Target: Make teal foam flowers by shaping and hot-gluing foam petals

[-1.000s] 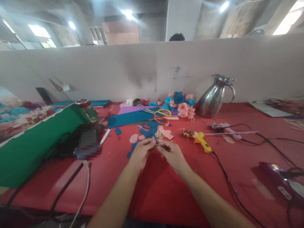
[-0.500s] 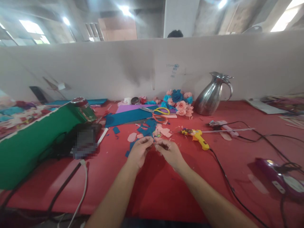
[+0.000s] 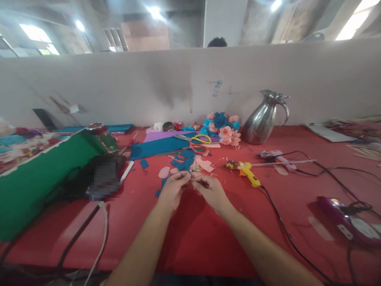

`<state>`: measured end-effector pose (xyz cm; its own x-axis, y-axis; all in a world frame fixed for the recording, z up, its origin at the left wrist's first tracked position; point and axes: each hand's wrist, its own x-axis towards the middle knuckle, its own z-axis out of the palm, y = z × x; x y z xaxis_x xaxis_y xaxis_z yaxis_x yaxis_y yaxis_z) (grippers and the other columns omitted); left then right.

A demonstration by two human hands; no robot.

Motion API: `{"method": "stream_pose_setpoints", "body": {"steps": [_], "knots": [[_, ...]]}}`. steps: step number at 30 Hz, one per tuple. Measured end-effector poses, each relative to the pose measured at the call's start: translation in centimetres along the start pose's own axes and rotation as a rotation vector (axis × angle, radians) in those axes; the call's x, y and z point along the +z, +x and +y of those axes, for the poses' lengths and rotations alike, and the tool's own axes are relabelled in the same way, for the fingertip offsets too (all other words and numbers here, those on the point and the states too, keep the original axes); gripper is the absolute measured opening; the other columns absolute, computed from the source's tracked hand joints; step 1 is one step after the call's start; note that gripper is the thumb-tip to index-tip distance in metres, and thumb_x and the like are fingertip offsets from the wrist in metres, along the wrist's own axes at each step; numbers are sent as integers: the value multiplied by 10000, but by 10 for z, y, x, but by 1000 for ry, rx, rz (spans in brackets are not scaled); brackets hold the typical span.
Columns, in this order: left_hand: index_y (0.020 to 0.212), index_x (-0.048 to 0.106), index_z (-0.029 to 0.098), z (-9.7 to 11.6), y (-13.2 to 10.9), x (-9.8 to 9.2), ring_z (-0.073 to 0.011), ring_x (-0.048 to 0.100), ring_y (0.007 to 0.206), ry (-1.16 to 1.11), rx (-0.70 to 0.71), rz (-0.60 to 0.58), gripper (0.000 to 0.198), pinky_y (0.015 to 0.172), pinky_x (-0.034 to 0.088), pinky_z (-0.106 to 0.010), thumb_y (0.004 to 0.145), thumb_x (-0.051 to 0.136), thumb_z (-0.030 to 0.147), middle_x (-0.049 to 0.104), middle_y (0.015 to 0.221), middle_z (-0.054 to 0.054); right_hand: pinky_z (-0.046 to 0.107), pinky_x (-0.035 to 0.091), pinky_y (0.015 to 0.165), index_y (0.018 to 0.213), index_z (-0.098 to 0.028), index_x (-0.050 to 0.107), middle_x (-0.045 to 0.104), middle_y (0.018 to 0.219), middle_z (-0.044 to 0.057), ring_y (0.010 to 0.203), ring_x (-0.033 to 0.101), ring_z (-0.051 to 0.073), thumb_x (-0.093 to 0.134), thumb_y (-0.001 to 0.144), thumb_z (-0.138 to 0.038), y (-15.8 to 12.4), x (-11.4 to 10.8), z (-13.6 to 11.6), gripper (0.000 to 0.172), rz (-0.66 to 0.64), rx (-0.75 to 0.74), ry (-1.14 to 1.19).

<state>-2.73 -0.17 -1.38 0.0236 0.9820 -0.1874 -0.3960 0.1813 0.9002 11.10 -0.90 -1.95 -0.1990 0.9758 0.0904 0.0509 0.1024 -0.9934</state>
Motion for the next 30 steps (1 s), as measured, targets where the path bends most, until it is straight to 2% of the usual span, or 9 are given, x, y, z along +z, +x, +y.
{"method": "stream_pose_setpoints", "body": {"steps": [5, 12, 19, 25, 30], "knots": [[572, 613, 143, 1, -1, 0, -78, 462, 532, 5, -1, 4, 280, 557, 383, -206, 557, 812, 339, 537, 547, 22, 233, 390, 536, 674, -187, 617, 570, 587, -22, 526, 482, 109, 553, 723, -307, 0, 0, 0, 145, 2, -3, -11], [654, 666, 153, -1, 0, -1, -84, 501, 569, 16, -33, -40, 225, 594, 393, -216, 580, 802, 316, 594, 618, 12, 228, 380, 522, 657, -192, 607, 575, 604, -20, 532, 487, 111, 557, 725, -307, 1, 0, -1, 143, 17, -12, -13], [596, 627, 149, 0, 0, 1, -78, 459, 555, 14, 32, 11, 258, 585, 376, -209, 566, 807, 331, 545, 574, 25, 231, 380, 540, 701, -187, 620, 570, 618, -22, 532, 467, 103, 553, 736, -306, 0, -1, 0, 140, -2, -24, 9], [590, 618, 150, 1, -1, 1, -69, 437, 540, 5, 48, 3, 246, 577, 353, -211, 592, 791, 325, 515, 553, 37, 237, 386, 548, 700, -188, 624, 573, 611, -20, 535, 478, 109, 555, 740, -311, 0, -2, 0, 146, -6, -12, -7], [603, 624, 145, 1, -2, 2, -73, 456, 545, 3, 9, -18, 247, 579, 363, -211, 570, 798, 317, 540, 566, 30, 227, 374, 519, 675, -183, 615, 575, 615, -12, 530, 468, 108, 566, 730, -326, 0, -2, 0, 161, 11, 1, -34]]}}
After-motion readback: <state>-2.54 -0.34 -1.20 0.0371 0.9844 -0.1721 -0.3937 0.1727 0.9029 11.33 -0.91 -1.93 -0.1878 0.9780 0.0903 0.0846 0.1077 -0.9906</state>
